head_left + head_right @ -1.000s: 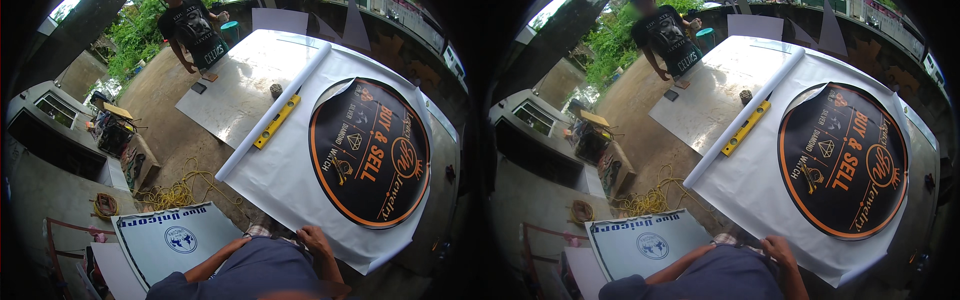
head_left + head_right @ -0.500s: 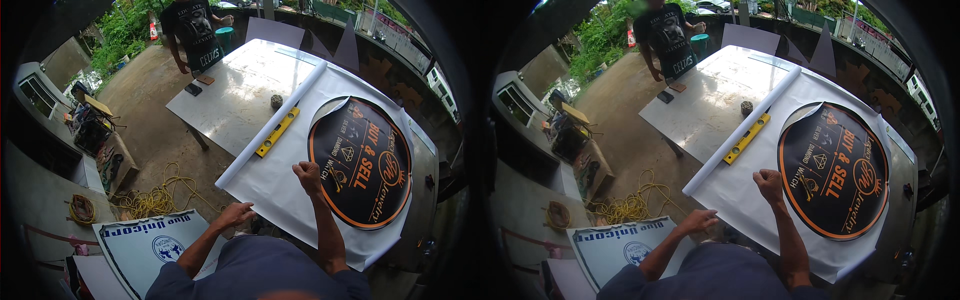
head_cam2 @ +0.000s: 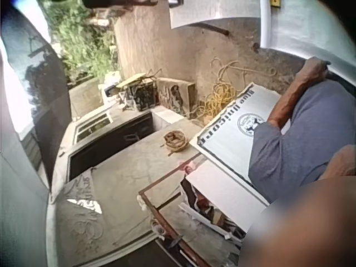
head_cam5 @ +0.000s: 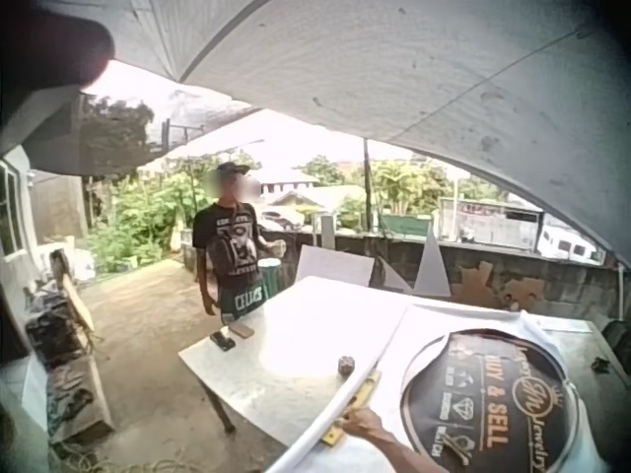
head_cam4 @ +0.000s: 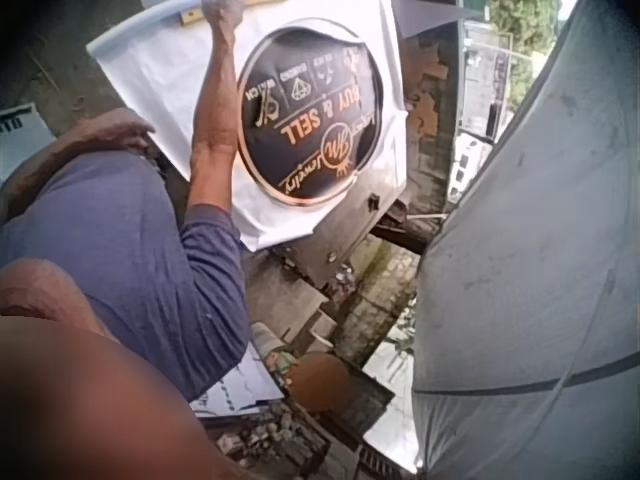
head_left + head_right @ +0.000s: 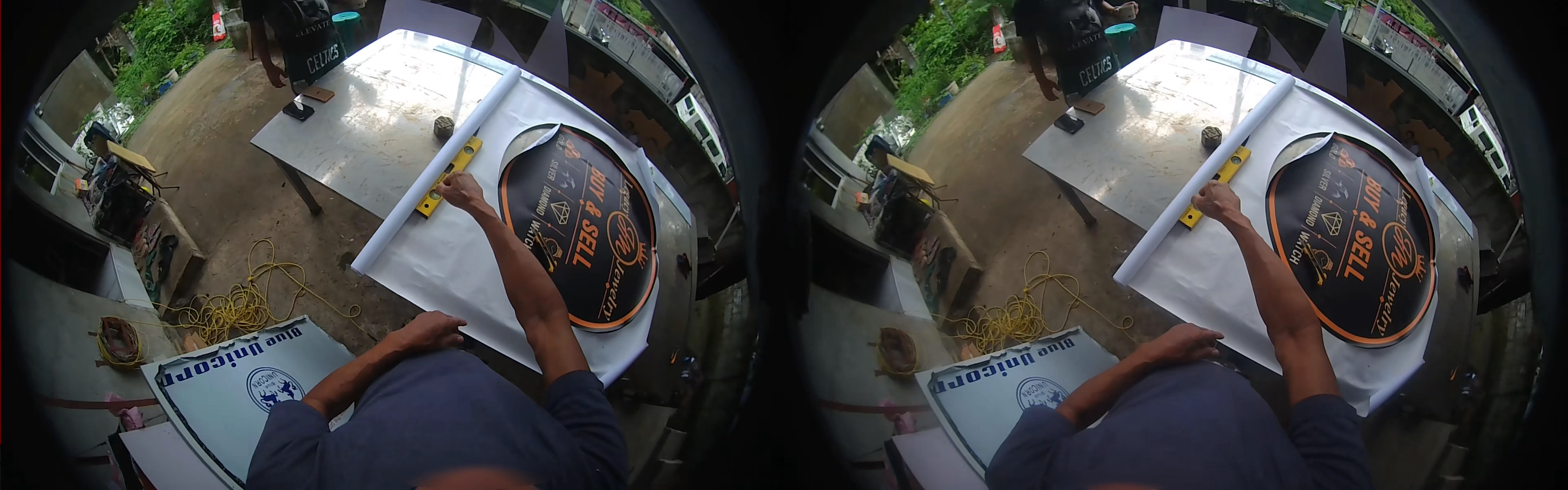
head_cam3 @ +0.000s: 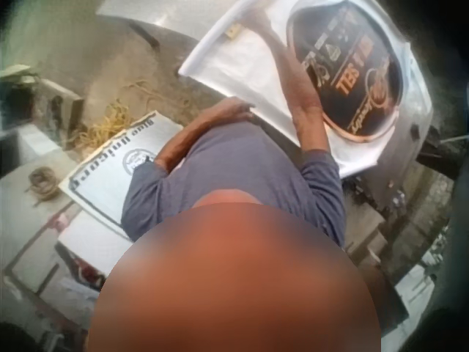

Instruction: The recorder uses a utility knife and a level to align and cut vinyl graphics onto a sign board.

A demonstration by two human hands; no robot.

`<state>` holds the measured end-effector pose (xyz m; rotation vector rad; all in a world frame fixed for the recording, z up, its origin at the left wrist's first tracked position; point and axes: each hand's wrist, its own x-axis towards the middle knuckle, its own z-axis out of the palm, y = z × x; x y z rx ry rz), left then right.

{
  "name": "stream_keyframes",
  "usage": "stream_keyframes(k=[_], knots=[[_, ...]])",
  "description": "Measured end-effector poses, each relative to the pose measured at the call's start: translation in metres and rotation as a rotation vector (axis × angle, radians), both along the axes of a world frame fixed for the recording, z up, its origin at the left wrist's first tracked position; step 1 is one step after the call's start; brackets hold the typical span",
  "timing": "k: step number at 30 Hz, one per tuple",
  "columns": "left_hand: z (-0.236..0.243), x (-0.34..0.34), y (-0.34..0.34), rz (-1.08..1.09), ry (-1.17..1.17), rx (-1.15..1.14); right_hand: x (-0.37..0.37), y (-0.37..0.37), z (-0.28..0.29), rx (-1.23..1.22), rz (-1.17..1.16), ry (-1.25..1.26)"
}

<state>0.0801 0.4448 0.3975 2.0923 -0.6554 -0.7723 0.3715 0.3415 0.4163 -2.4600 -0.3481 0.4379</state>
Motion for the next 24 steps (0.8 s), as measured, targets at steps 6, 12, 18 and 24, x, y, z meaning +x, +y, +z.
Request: stream_keyframes(k=[6,12,18,24], knots=[[0.028,-0.004,0.011,0.191,0.108,-0.114,0.041,-0.022,0.003,0.863,-0.315,0.298],[0.004,0.025,0.023,0.463,0.262,-0.417,0.003,-0.059,0.045,1.537,-0.155,0.4],[-0.002,0.011,0.04,0.578,0.415,-0.519,-0.037,-0.063,0.051,1.778,0.078,0.49],[-0.028,-0.009,0.019,0.282,0.381,-0.175,-0.083,-0.158,-0.065,0.911,-0.485,0.36]])
